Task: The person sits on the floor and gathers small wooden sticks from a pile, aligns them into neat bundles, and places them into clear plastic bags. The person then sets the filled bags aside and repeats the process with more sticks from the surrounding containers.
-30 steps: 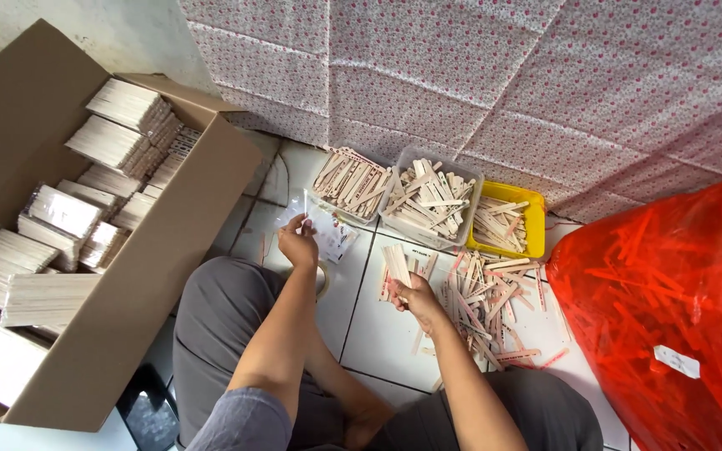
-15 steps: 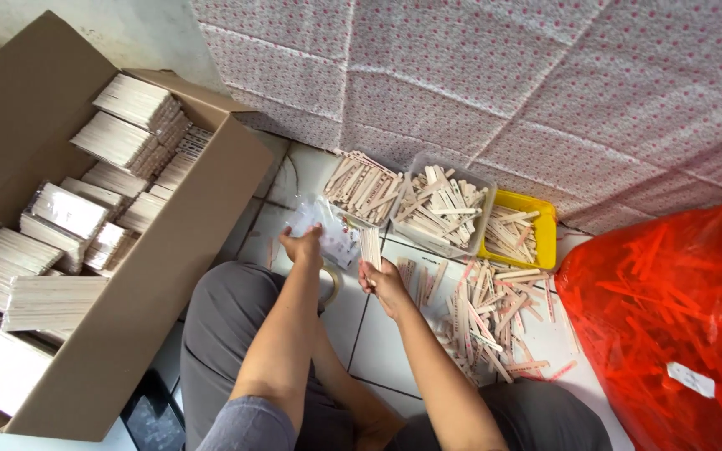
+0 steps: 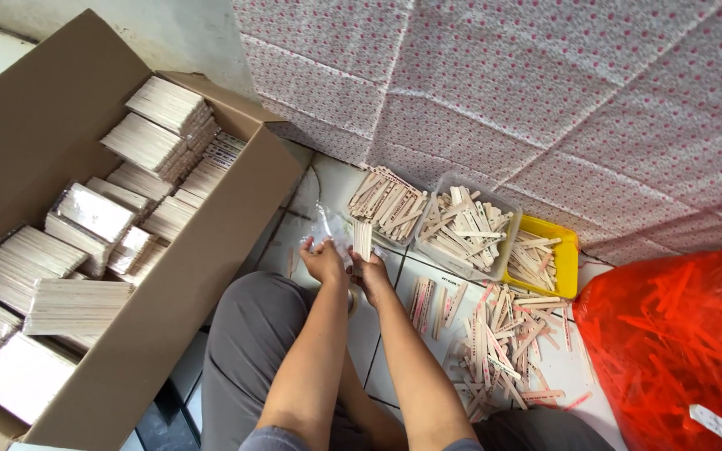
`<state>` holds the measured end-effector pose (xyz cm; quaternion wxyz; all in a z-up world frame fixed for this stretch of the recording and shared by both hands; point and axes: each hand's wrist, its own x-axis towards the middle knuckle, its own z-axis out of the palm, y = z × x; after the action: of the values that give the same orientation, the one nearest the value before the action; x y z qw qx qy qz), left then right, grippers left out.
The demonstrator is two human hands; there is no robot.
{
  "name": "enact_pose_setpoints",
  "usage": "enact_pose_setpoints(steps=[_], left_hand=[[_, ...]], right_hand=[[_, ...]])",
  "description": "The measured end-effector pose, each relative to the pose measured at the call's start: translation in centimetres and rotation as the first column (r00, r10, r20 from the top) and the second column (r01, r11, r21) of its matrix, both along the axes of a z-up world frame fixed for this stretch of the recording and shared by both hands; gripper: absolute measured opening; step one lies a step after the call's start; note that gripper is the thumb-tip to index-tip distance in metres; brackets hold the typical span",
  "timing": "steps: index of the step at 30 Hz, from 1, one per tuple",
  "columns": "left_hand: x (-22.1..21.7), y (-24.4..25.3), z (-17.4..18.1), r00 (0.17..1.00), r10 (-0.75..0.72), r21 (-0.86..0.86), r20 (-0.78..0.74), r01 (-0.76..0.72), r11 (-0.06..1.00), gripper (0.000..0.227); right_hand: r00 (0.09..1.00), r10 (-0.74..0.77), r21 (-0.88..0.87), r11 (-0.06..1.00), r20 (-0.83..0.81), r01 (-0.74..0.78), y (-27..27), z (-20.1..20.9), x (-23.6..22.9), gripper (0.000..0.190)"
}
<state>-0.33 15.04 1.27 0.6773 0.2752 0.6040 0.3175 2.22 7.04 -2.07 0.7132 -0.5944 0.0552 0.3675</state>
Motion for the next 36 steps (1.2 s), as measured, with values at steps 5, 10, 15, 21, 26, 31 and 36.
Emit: enact_pose_setpoints(steps=[5, 10, 15, 21, 26, 31, 36], left_hand=[[0.0, 0.1, 1.9, 0.980, 0.109, 0.219, 0.164, -0.144, 0.965, 0.049], [-1.0, -0.5, 6.1, 0.952, 0.061, 0.174, 0.299, -0.117, 0.978, 0.062], [0.2, -1.0, 3.2, 0.943, -0.028, 0.218, 0.332, -0.048, 0.975, 0.075], [0.4, -4.4, 4.6, 0.913, -0.291, 0.384, 0.285, 0.169, 0.908, 0.082], [-0.1, -7.3, 5.0, 0.850, -0.439, 0.425, 0.290, 0.296, 0.855, 0.078], [-0.5, -9.4, 5.0, 0.801, -0.525, 0.477, 0.287, 0.356, 0.804, 0.078], [-0.9, -10.8, 5.8, 0.756, -0.578, 0.498, 0.308, 0.390, 0.775, 0.079]], right_hand=[[0.993, -0.044, -0.090, 0.994, 0.112, 0.054, -0.1, -1.7, 0.0, 0.017], [0.990, -0.038, -0.076, 0.996, 0.136, 0.048, -1.5, 3.0, -1.1, 0.017], [0.975, -0.019, -0.089, 0.995, 0.220, 0.040, -5.4, 8.3, -1.3, 0.017], [0.920, 0.090, -0.225, 0.974, 0.381, -0.002, -11.5, 6.2, -0.7, 0.015], [0.840, 0.142, -0.383, 0.920, 0.523, 0.083, -15.0, 9.5, -1.5, 0.015], [0.700, 0.163, -0.408, 0.891, 0.695, 0.197, -17.6, 9.6, -2.2, 0.020], [0.664, 0.152, -0.421, 0.867, 0.733, 0.266, -19.4, 8.1, -1.7, 0.024]])
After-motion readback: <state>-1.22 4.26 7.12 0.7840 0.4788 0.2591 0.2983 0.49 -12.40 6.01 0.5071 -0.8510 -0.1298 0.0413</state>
